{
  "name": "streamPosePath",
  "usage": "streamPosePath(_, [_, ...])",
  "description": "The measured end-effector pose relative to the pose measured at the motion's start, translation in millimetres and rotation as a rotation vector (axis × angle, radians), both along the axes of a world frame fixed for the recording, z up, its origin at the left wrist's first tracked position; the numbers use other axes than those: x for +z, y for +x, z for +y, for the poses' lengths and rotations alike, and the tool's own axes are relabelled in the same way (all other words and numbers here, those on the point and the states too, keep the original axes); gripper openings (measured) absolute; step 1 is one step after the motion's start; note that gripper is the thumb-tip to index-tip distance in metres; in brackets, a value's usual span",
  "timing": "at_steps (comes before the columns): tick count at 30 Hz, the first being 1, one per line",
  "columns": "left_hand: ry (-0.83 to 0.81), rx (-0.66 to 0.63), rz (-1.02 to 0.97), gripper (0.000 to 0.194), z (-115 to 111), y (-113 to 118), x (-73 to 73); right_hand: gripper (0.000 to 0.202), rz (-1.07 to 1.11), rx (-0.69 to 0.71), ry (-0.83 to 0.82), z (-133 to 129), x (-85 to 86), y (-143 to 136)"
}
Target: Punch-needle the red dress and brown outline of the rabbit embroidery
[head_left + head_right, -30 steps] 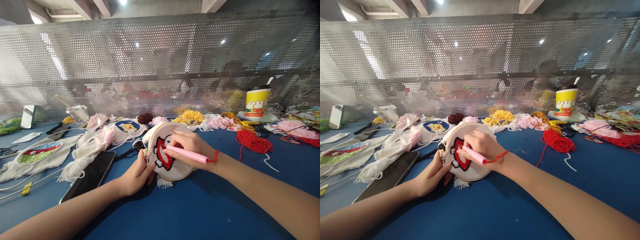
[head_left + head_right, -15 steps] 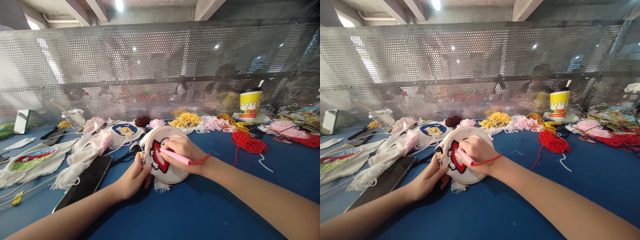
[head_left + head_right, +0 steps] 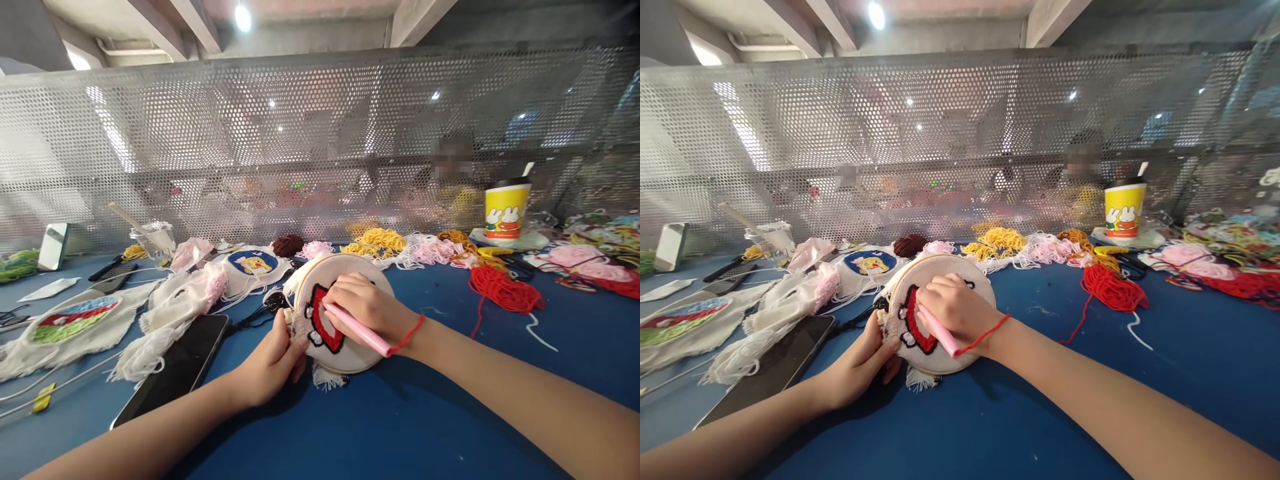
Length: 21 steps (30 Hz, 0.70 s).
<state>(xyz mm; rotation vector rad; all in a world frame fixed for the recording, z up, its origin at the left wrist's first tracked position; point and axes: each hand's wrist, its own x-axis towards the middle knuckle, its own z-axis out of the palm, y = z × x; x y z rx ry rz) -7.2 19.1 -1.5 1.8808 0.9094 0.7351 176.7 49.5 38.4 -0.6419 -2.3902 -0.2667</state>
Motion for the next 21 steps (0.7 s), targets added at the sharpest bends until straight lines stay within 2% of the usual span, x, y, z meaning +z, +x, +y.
streamPosePath(4, [-0.035, -0.003, -0.007, 0.019, 3, 0, 1.2, 0.006, 0.031, 0.009, -0.101, -6, 10.0, 7])
streamPosePath(10, [-0.063, -0.009, -0.009, 0.020, 4, 0, 2.3, 0.008, 0.155, -0.032, -0.286, -8, 20.7, 16])
streamPosePath(21, [-0.079, -0.012, -0.012, 0.019, 5, -1, 2.6, 0.008, 0.168, -0.029, -0.261, -7, 18.9, 13])
